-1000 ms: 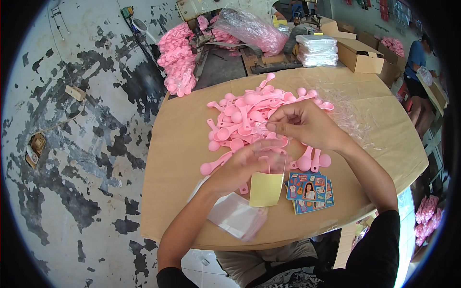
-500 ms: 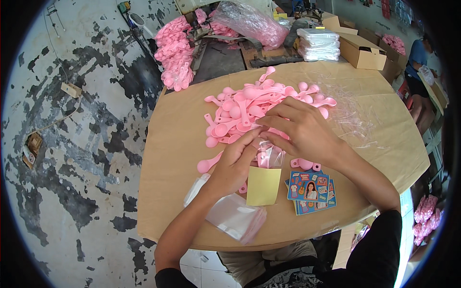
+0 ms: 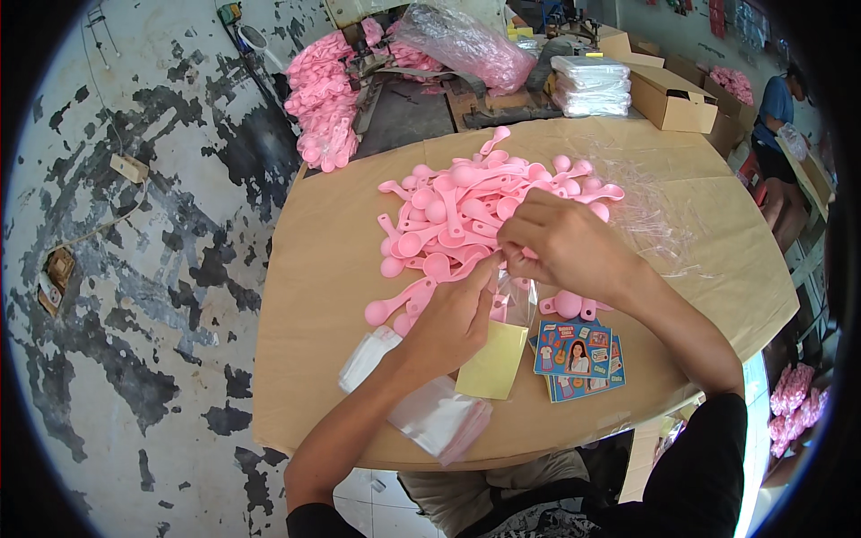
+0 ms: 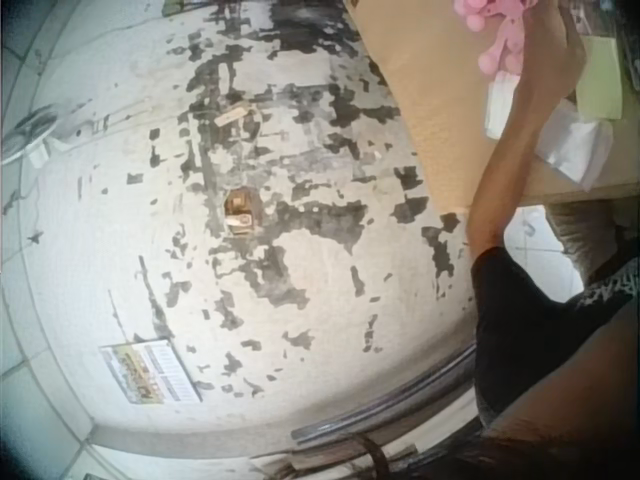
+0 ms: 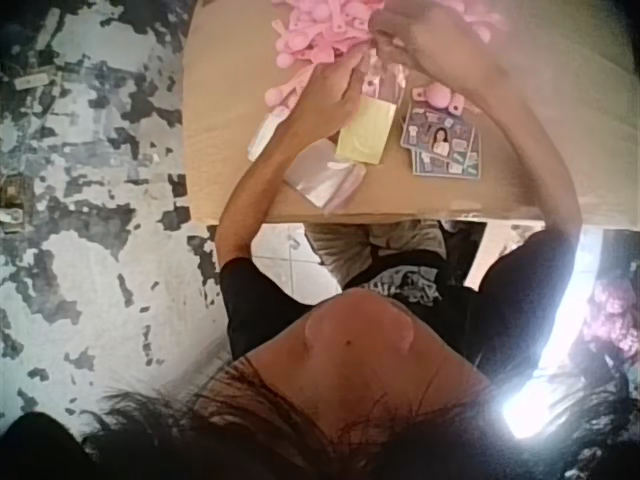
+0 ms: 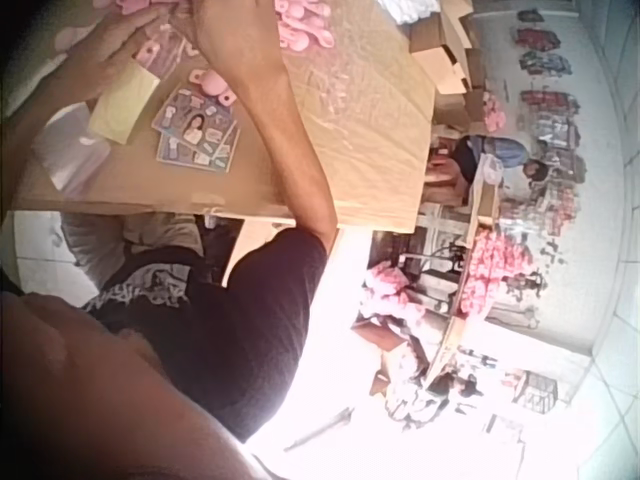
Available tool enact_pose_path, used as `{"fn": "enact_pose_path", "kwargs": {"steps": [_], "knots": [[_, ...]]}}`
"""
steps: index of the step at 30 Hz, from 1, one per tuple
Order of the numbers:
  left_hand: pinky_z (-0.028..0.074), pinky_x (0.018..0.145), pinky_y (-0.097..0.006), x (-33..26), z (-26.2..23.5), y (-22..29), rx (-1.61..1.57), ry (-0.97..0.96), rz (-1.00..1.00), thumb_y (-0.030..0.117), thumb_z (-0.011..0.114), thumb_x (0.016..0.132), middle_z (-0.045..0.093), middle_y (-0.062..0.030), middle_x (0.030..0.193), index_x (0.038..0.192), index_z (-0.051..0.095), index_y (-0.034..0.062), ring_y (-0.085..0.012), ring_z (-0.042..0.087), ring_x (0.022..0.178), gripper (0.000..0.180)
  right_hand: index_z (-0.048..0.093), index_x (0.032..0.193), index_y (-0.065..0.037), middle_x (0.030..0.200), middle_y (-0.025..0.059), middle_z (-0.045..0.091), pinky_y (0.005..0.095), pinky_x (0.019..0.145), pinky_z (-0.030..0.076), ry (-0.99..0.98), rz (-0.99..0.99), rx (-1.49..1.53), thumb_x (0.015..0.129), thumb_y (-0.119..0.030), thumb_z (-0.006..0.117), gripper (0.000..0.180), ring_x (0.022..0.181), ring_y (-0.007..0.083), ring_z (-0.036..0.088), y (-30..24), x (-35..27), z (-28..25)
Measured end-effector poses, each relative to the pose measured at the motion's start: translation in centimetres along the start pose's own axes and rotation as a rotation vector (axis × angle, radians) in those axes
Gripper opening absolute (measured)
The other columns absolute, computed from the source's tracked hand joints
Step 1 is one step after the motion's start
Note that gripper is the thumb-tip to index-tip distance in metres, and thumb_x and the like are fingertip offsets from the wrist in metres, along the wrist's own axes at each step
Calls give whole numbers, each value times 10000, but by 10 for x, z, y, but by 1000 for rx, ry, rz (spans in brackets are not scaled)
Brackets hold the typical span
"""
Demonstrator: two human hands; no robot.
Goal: The person is putting a pink plastic object and a small cardboard card into a clear plastic bag and sealing it.
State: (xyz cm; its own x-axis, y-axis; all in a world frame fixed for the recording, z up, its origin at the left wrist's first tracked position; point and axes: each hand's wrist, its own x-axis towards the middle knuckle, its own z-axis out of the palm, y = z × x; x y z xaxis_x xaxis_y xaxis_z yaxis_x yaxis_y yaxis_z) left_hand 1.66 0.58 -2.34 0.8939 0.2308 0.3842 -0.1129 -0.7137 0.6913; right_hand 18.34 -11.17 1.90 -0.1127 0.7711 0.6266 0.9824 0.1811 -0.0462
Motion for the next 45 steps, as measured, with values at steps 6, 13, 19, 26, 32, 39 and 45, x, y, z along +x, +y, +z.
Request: {"fn": "enact_pose_path", "kwargs": {"steps": [6,13,19,26,32,39,45], "knots": [[538,746,-345,3,8,-4,-590,26,-118,155,359,1041,642,-181,1134,1328,441,-14,-224,667,939,343,592,823,-22,768,25,606,255,642,468,-8,422,526,832,-21,592,9,686,109,586,17,11,-63],[577,840,-320,11,-11,2,-1033,-30,-361,224,353,1055,575,-199,1276,1349,378,4,-241,640,1076,368,622,931,-36,835,13,636,242,668,473,-4,291,1189,895,-136,571,118,692,100,593,96,-46,-129],[560,910,-403,16,-2,-13,-1116,-202,-430,243,421,1027,542,-221,1313,1367,403,-40,-314,620,1124,442,660,1017,5,938,41,674,264,773,498,100,412,-644,871,-46,561,183,827,140,624,166,-152,-92],[527,946,-356,9,-8,2,-1146,-125,-407,278,412,1042,576,-145,1274,1367,446,-26,-226,617,1117,446,657,1083,-35,929,36,670,303,820,478,163,602,622,930,-78,540,197,863,121,599,30,-57,-42],[528,929,-339,7,3,10,-1051,-119,-301,298,401,1047,552,-126,1310,1424,414,32,-205,616,1105,461,680,1130,-53,845,23,700,210,608,471,-66,572,780,866,-131,725,278,709,25,578,-37,-39,-9],[528,793,-247,3,10,-7,-927,-20,-328,285,463,1033,649,-64,1086,1384,480,24,-98,631,931,437,670,1115,-3,883,33,706,206,644,508,-19,710,928,887,-95,698,247,775,44,627,-27,-40,-8],[514,665,-217,5,9,-4,-911,56,-240,249,459,1036,656,-49,1014,1323,526,10,-65,626,844,380,675,1129,-26,778,0,664,187,543,477,20,634,932,902,-128,685,250,633,17,579,-21,-42,-4]]}}
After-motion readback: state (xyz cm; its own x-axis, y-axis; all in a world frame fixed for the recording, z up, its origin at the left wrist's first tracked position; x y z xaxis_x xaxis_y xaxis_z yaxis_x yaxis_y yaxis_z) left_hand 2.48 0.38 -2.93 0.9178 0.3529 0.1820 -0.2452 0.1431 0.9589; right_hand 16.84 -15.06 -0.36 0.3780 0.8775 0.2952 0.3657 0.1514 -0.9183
